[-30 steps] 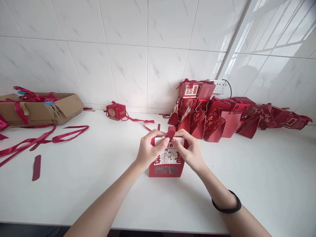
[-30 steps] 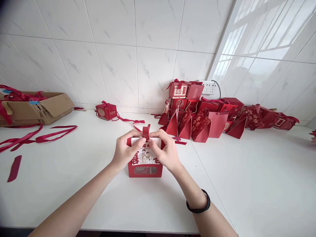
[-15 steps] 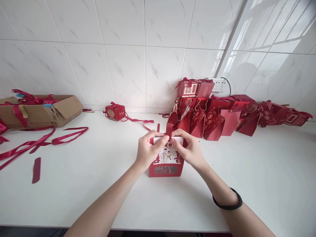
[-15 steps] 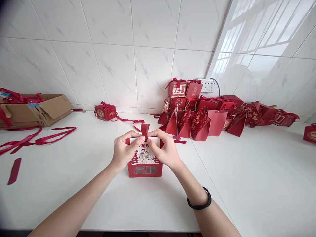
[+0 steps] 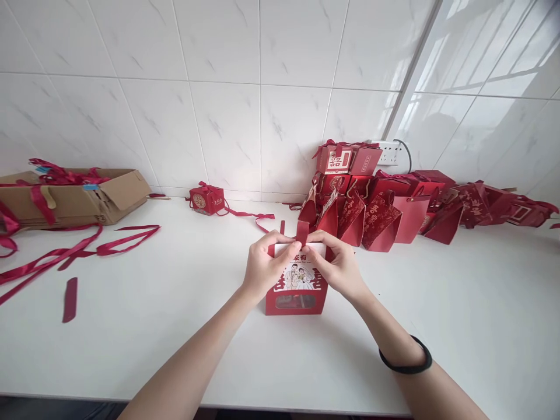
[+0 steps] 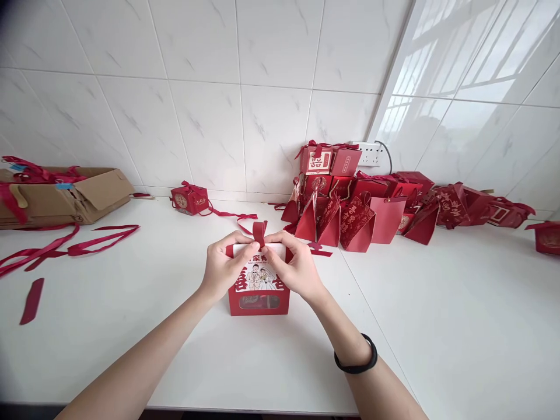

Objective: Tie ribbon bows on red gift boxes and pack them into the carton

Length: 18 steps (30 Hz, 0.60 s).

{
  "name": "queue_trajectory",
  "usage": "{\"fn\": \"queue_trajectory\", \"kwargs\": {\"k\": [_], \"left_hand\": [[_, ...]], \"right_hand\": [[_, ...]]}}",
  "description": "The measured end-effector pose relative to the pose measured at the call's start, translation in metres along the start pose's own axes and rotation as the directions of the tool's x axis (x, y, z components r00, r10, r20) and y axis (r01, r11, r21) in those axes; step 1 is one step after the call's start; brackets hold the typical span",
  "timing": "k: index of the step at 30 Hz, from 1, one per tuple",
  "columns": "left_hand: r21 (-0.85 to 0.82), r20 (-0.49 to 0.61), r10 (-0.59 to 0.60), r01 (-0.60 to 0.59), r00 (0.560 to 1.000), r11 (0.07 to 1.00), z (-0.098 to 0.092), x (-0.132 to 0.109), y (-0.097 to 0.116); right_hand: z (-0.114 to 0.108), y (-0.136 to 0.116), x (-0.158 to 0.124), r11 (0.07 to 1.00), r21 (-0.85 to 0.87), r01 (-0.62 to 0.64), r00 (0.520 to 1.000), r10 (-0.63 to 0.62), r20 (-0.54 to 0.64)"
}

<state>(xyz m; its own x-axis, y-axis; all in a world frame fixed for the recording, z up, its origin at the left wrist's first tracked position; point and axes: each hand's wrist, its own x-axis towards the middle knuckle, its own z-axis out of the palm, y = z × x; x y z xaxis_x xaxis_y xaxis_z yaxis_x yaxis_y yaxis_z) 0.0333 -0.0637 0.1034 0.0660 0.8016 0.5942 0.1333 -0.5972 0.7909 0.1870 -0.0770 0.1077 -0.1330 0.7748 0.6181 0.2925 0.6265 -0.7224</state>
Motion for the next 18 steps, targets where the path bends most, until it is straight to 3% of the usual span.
{"fn": "queue_trajectory", "kwargs": {"k": [9, 15, 18], "left_hand": [[-0.006, 0.084, -0.049, 0.049, 0.995, 0.999, -0.006, 0.0, -0.002], [-0.066, 0.101, -0.051, 0.058, 0.994, 0.996, -0.005, 0.0, -0.002], [-0.092, 0.087, -0.093, 0.101, 0.992, 0.991, -0.004, 0.001, -0.005]], "right_hand": [[0.0, 0.0, -0.001, 0.998, -0.032, -0.049, 0.999, 0.049, -0.001], [-0.002, 0.001, 0.0, 0.994, 0.062, -0.089, 0.996, 0.089, 0.001], [-0.009, 0.009, 0.0, 0.959, 0.212, -0.19, 0.977, 0.163, 0.14]]}}
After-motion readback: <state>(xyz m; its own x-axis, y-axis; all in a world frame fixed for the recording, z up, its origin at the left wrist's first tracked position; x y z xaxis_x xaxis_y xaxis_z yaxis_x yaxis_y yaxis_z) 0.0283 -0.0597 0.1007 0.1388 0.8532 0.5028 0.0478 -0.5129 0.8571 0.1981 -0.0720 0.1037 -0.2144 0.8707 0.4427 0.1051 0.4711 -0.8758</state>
